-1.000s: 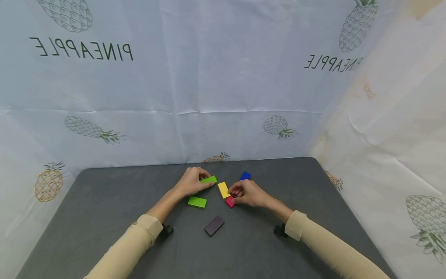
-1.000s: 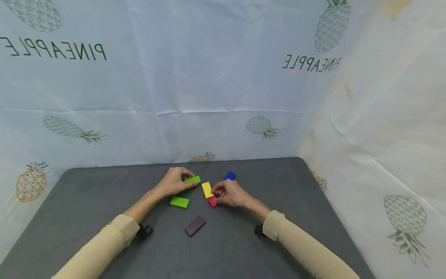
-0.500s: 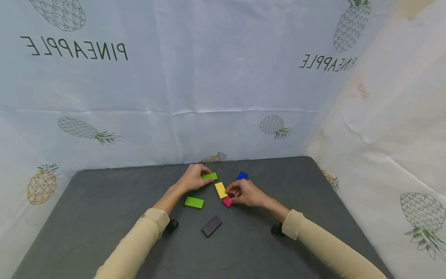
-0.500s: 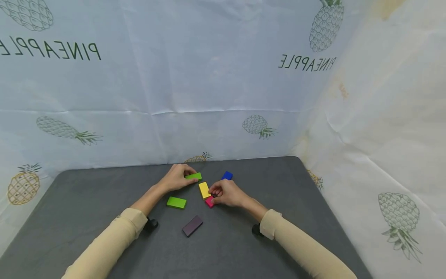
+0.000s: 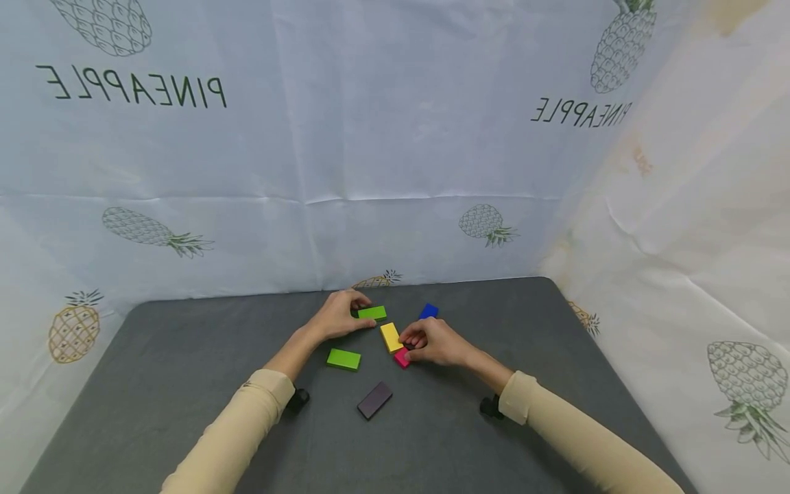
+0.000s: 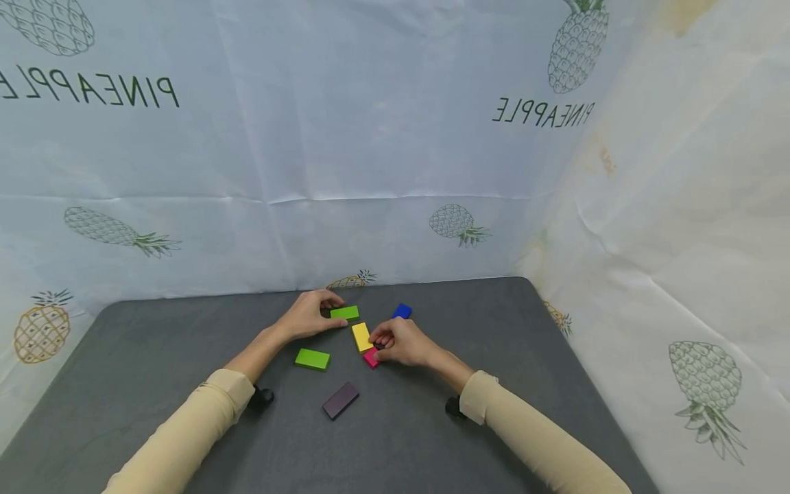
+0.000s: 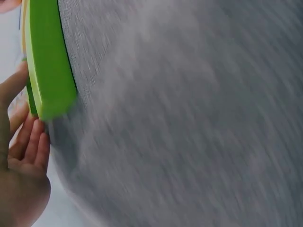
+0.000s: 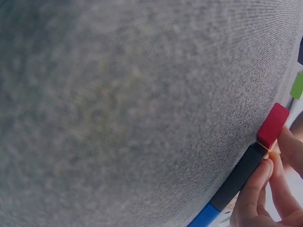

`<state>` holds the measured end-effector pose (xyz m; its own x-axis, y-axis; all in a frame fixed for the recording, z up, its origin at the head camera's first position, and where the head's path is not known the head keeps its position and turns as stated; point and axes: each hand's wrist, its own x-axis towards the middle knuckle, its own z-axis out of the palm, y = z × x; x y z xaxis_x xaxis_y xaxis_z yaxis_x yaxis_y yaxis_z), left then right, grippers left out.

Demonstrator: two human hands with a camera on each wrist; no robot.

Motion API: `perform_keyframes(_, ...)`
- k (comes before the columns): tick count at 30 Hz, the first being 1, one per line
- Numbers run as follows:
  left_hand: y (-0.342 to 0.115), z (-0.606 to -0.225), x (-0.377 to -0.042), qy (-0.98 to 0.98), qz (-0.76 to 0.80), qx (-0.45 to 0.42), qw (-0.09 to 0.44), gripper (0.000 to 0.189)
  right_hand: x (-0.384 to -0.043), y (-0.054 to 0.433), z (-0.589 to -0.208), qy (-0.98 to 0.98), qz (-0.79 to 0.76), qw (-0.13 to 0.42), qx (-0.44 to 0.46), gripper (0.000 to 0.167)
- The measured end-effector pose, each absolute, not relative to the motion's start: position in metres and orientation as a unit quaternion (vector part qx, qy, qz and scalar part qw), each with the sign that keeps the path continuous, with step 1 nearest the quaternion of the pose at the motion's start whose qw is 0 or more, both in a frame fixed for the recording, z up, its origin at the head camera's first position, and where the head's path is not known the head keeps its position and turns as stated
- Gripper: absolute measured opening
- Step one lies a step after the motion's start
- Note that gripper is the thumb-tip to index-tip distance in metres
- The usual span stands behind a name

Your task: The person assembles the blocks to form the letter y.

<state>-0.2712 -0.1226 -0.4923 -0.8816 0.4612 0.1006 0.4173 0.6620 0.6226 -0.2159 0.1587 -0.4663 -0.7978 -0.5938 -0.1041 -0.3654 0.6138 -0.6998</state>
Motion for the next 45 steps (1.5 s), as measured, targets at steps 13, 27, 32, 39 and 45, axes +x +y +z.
perform_keyframes(13,-0.147,-0.496,-0.273,0.9,0.351,0.257,0.03,0.035,-0.216,0.159,-0.466,0.882,-0.347,0.163,-0.274,0.028)
perform_keyframes(27,-0.151,-0.485,-0.288,0.88,0.356,0.307,0.066,0.034,-0.215,0.16,-0.467,0.884,-0.345,0.162,-0.27,0.028)
perform_keyframes(32,-0.152,-0.478,-0.295,0.876,0.342,0.329,0.086,0.036,-0.216,0.159,-0.466,0.884,-0.344,0.164,-0.271,0.028)
perform_keyframes(39,-0.146,-0.476,-0.302,0.876,0.324,0.343,0.1,0.035,-0.216,0.157,-0.468,0.884,-0.346,0.164,-0.268,0.028)
perform_keyframes(45,-0.142,-0.478,-0.305,0.87,0.325,0.358,0.1,0.035,-0.216,0.159,-0.467,0.885,-0.348,0.168,-0.261,0.028)
